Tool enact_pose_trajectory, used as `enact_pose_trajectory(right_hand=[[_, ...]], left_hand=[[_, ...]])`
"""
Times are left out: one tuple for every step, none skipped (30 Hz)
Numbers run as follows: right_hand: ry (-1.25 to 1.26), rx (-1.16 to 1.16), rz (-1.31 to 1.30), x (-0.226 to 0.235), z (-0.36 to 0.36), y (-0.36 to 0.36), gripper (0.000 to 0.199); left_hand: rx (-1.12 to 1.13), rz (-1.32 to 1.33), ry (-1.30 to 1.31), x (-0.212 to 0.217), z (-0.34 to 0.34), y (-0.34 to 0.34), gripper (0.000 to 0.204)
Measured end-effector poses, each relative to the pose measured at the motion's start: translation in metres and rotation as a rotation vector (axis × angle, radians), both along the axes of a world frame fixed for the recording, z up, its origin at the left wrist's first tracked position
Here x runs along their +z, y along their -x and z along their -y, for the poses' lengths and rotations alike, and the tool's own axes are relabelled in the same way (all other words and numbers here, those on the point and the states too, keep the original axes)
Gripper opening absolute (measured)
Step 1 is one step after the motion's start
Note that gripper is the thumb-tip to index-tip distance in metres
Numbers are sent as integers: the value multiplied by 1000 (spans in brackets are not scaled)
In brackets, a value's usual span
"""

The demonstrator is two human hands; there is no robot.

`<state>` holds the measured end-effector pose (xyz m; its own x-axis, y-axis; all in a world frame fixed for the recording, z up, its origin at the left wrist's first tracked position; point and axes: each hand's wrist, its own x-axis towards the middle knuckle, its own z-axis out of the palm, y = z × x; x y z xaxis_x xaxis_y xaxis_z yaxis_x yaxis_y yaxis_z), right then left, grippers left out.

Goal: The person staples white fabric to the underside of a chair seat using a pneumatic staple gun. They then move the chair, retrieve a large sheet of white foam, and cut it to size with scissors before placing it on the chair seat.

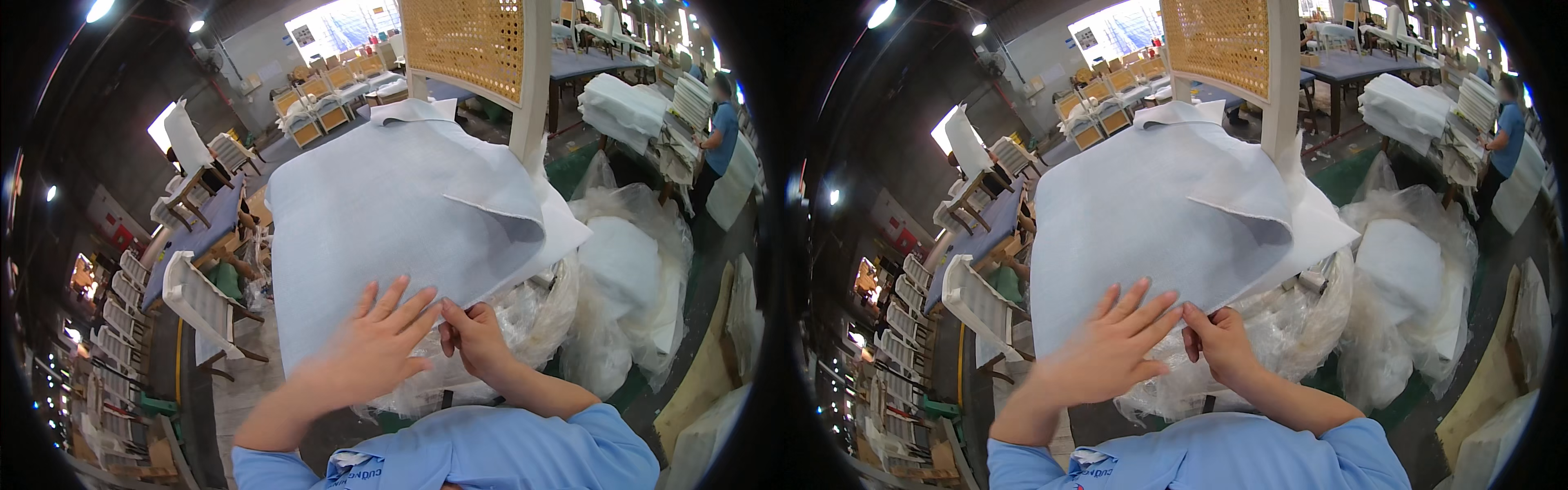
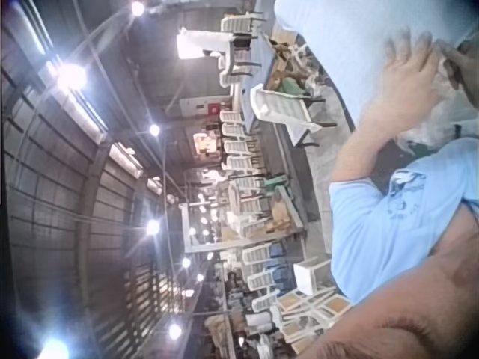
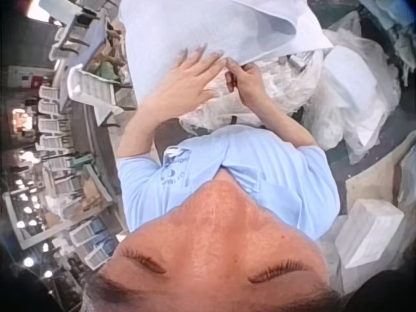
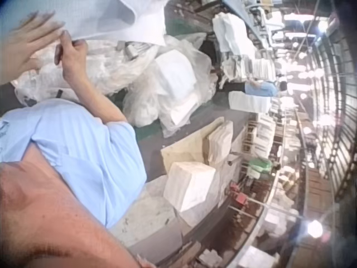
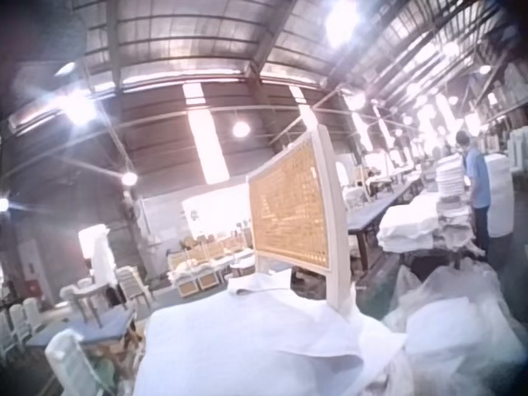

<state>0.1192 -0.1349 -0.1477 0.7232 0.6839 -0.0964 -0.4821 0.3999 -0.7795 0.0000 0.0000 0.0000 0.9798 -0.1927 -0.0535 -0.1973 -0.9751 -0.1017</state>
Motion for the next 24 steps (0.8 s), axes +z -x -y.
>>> enact_pose_trajectory(right_hand=[[-7,-5,16,-1,-3,3,36],[16,-12,15,-1,-5,6,35],[-25,-30,46,-5,-5,2,36],[-40,-47,29,-7,-9,10,36],[-50,-53,33,-8,-7,10,36],[-34,-60,46,-9,-5,4,33],[-47,-63,18,-9,-10,10,30],[-52,-68,-3,-8,-11,13,28],[-55,-66,-6,-8,-10,11,28],[-58,-65,-11,-7,-10,10,28],[-61,-67,-18,-7,-9,8,28],[-49,-58,-8,-6,-8,5,28],[-37,-50,-6,-6,-7,3,27],[-29,-40,-12,-6,-7,4,27],[-33,-40,-9,-8,-7,5,26],[-37,-35,-4,-11,-8,5,25],[-49,-25,2,-13,-8,3,24],[-27,-39,11,-17,-9,2,24],[-11,-49,11,-21,-11,1,24],[14,-57,-3,-27,-13,2,23],[17,-71,12,-32,-17,0,23],[27,-84,16,-38,-23,-2,23],[72,-99,-8,-43,-27,-4,24],[23,-104,19,-48,-31,-6,24]], left_hand=[[-35,-68,35,20,-11,6,65],[-95,-99,68,37,-20,4,62],[-22,-69,43,44,-28,-8,61],[29,-31,12,55,-40,-15,60],[22,94,-2,57,-50,-26,60],[92,99,27,54,-60,-47,59],[66,162,34,52,-70,-64,59],[78,114,73,44,-77,-77,59],[56,109,112,34,-81,-92,60],[95,49,122,25,-86,-101,60],[34,115,130,15,-89,-105,61],[32,127,108,6,-89,-107,62],[55,106,71,0,-90,-109,63],[11,142,52,-3,-92,-111,65],[-4,152,25,-5,-93,-110,67],[11,133,-16,-6,-92,-109,70],[-46,166,-23,-7,-89,-109,72],[-74,165,-46,-8,-85,-108,75],[-102,160,-71,-9,-81,-108,77],[-119,181,-92,-10,-76,-108,79],[-135,203,-111,-13,-70,-108,82],[-152,223,-144,-14,-67,-108,84],[-157,234,-139,-15,-63,-107,86],[-161,250,-150,-15,-62,-108,88]])
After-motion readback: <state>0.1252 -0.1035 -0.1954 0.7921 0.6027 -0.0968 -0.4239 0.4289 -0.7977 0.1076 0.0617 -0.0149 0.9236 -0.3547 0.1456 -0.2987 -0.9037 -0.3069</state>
